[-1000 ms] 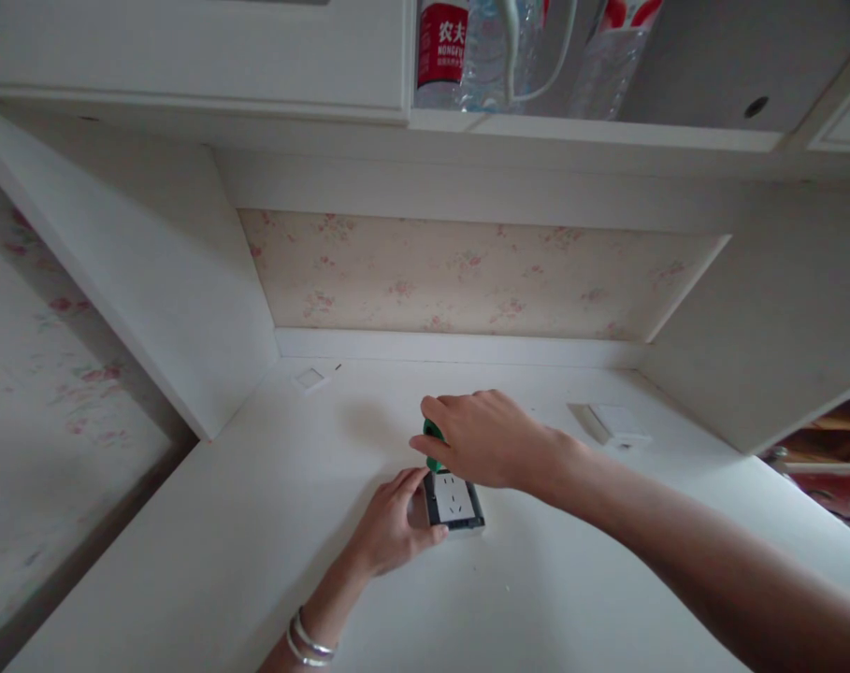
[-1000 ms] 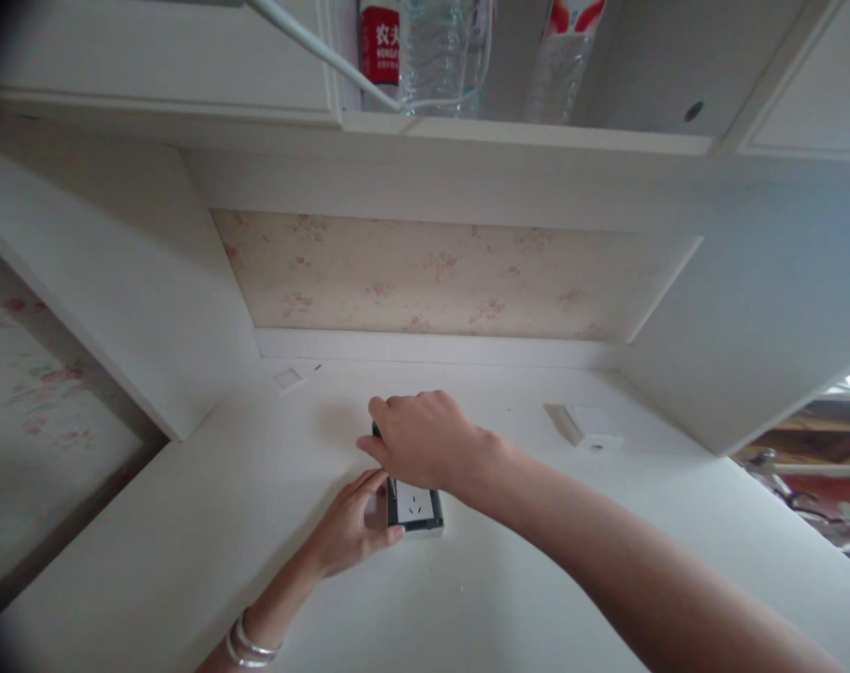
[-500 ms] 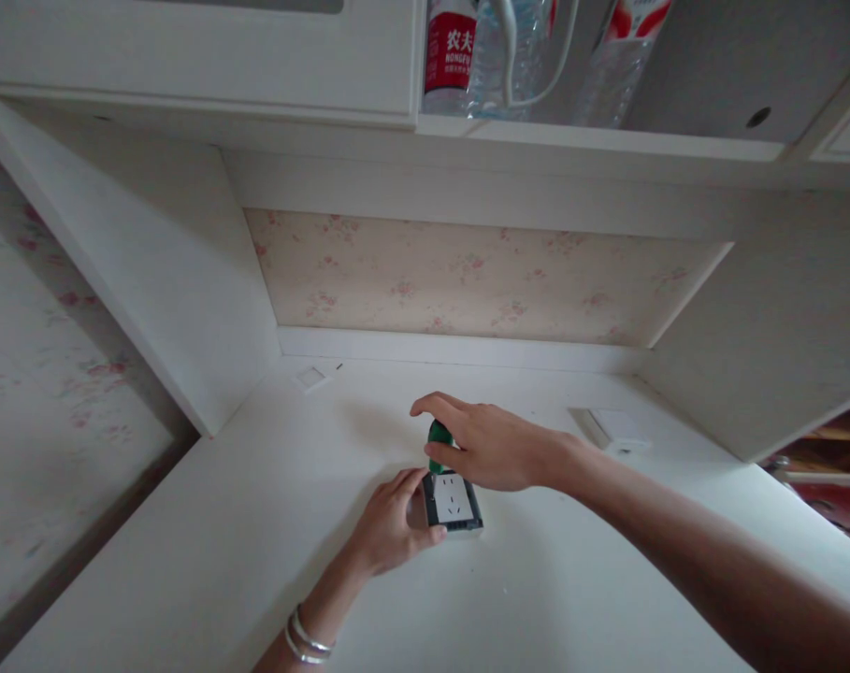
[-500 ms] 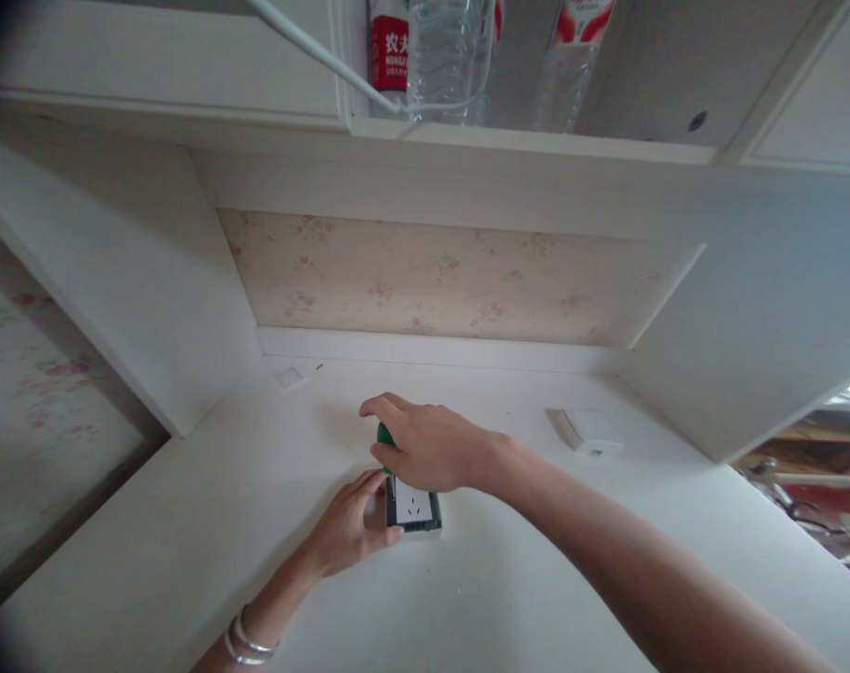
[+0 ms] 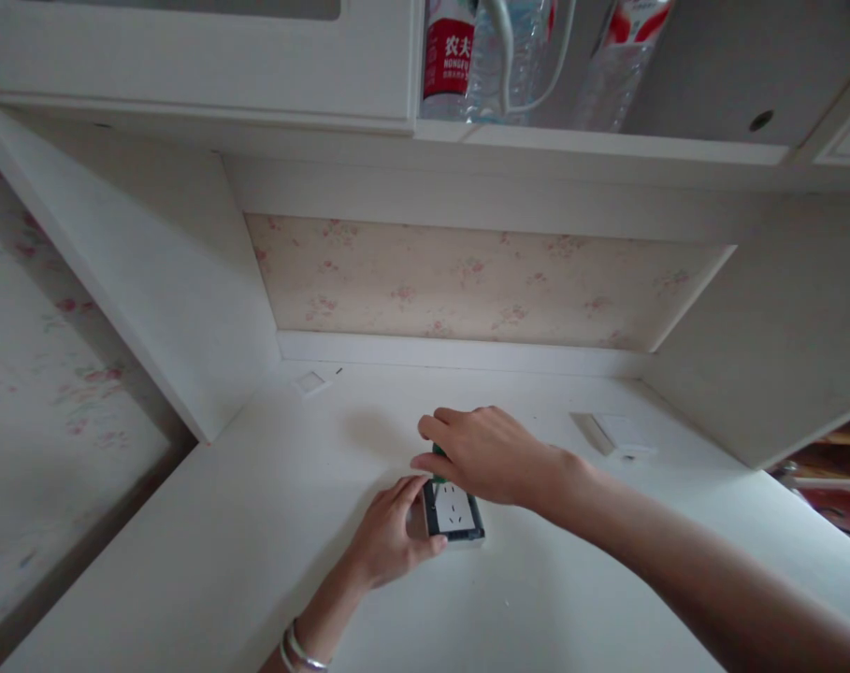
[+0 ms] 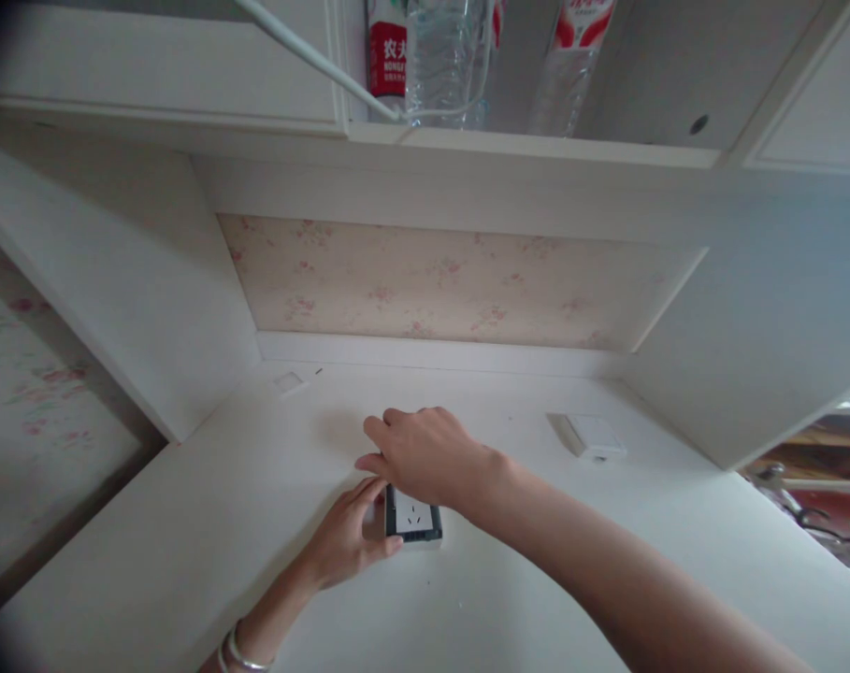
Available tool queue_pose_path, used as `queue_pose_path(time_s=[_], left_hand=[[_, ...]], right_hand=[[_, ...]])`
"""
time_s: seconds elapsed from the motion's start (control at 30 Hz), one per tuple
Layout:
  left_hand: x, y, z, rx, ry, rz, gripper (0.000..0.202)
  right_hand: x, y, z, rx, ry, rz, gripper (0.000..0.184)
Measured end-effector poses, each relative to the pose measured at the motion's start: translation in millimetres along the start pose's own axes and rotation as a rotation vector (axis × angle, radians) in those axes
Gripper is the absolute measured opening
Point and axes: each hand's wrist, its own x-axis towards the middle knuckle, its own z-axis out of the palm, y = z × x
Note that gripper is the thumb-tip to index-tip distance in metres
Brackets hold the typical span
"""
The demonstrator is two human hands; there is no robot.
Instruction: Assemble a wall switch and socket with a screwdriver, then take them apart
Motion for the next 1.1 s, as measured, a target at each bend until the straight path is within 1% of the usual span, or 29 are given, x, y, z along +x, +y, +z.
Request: queue_pose_path(time_s=[0.07,0.13,0.2,0.23,0.3,0.33,0.37,0.47,0.53,0.6,0.67,0.77,0.83,0.93,0.97,1.07,1.1], left_hand=[[0,0,0.8,0.001,0.0,0.002,0.077],[0,0,1.2,0.006,0.002,0.007,0.076],[0,0,1.1,0.012,0.002,0.007,0.075],[-1,1,0.8,0.013,0.006,0.004,0.074],[-1,2,-0.2,0.009,0.011,-0.001,0.074],[-1,3,-0.8,0.003,0.011,-0.001,0.073],[-1,4,-1.5,-0.003,0.01,0.002,0.073],[0,7,-3.4,-0.014,-0.003,0.011,0.072],[1,8,-4.0,-0.015,0.002,0.002,0.071],[1,9,-3.7,-0.015,0.006,-0.007,0.071],[1,8,-3.1,-0.018,0.005,-0.013,0.07],[1,8,-2.3,-0.021,0.008,-0.012,0.069],[1,7,-2.4,-0.019,0.013,-0.012,0.071],[0,8,-3.4,-0.023,0.016,-0.015,0.073],[0,9,-3.8,-0.025,0.014,-0.013,0.072],[0,9,-4.2,-0.026,0.01,-0.002,0.071],[0,9,-4.2,-0.024,0.011,0.001,0.071]], right_hand=[[3,3,-3,0.048,-0.015,0.005,0.033],[6,5,-5,0.128,-0.074,-0.037,0.031],[10,6,-6,0.123,-0.117,-0.052,0.027],[11,6,-6,0.083,-0.115,-0.033,0.027],[13,5,-5,0.002,-0.08,0.03,0.034],[13,4,-5,-0.004,-0.067,0.048,0.038],[12,4,-4,0.021,-0.068,0.044,0.038],[9,2,-3,0.111,-0.104,-0.012,0.032],[7,0,-2,0.052,-0.093,0.03,0.03],[5,-3,-2,-0.05,-0.06,0.102,0.038],[3,-6,-2,-0.072,-0.05,0.113,0.043],[1,-7,-3,0.007,-0.067,0.045,0.034],[1,-7,-2,-0.012,-0.073,0.071,0.032],[0,-6,1,-0.087,-0.056,0.166,0.045],[0,-5,1,-0.074,-0.046,0.167,0.047],[-2,-2,2,0.047,-0.05,0.079,0.036],[-2,-1,3,0.053,-0.057,0.078,0.033]])
